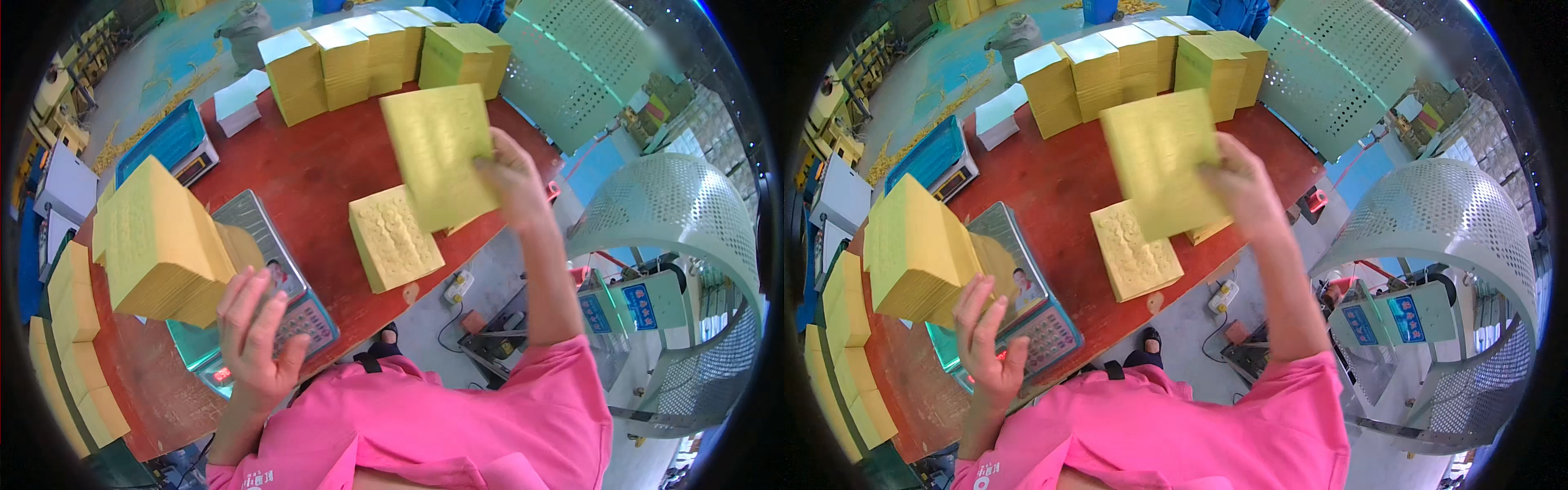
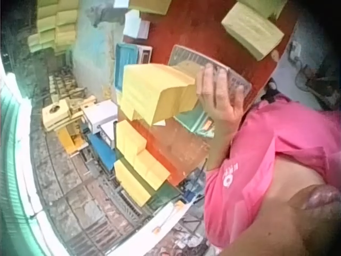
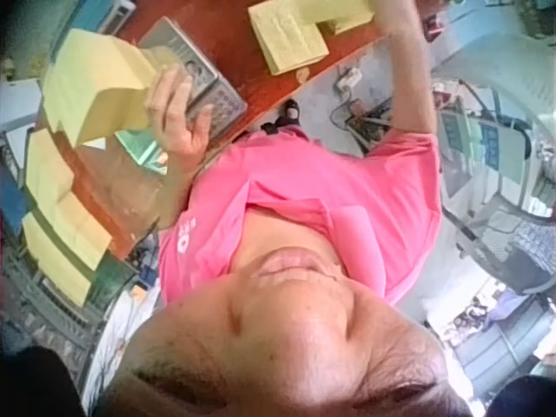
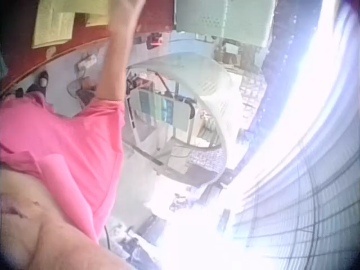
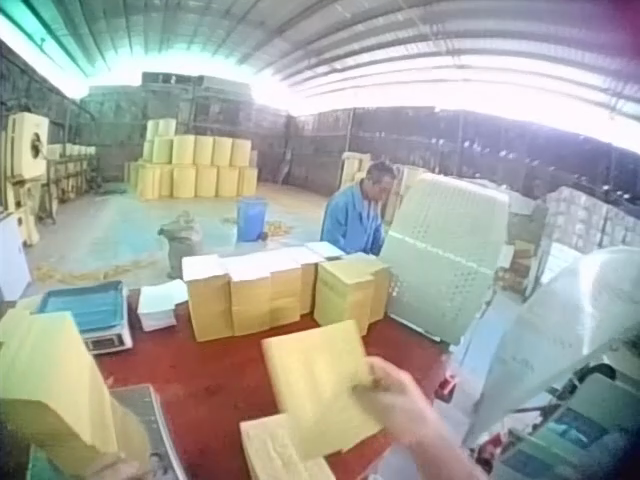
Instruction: The recorder is weighing stacks of yellow paper and organizing them on a table and conveyor belt.
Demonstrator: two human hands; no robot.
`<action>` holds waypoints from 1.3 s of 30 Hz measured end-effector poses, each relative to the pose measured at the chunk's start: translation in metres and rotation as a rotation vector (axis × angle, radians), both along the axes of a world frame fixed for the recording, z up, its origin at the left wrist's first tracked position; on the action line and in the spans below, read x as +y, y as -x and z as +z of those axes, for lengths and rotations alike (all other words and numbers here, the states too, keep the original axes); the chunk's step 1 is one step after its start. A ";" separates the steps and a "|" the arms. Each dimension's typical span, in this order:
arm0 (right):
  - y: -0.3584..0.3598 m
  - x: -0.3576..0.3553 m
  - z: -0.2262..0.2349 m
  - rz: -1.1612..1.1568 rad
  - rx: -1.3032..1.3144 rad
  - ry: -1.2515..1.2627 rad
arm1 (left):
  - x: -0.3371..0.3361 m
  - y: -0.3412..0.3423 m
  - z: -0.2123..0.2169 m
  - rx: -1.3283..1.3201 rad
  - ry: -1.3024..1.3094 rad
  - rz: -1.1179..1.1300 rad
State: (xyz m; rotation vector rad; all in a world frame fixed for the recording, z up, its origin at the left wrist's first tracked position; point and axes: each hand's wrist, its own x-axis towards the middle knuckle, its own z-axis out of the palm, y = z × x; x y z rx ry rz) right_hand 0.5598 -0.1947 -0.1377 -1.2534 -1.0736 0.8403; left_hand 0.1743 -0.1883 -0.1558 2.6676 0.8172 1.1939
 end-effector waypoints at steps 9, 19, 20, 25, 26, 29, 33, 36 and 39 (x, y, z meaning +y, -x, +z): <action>-0.142 0.029 -0.051 0.109 0.012 0.391 | -0.005 -0.047 -0.026 -0.094 0.244 0.256; -0.129 0.042 -0.063 0.050 -0.277 0.424 | -0.021 -0.054 -0.030 -0.165 0.341 0.431; -0.128 0.043 -0.068 0.034 -0.296 0.411 | -0.023 -0.050 -0.031 -0.172 0.328 0.435; -0.129 0.041 -0.082 -0.079 -0.674 0.260 | -0.042 -0.030 -0.031 -0.270 0.353 0.584; -0.117 0.037 -0.070 -0.202 -0.973 0.195 | -0.036 -0.022 -0.030 -0.224 0.226 0.557; -0.145 0.021 -0.068 -0.292 -0.995 0.050 | -0.036 -0.001 -0.014 -0.393 0.189 0.624; -0.054 0.026 -0.071 -0.120 -0.541 -0.003 | -0.040 0.054 -0.016 -0.508 0.057 0.709; 0.038 0.035 -0.068 0.027 -0.471 -0.135 | -0.037 0.085 -0.026 -0.593 0.133 0.763; 0.132 0.042 -0.063 0.101 -0.254 -0.152 | -0.037 0.115 -0.021 -0.647 0.167 0.773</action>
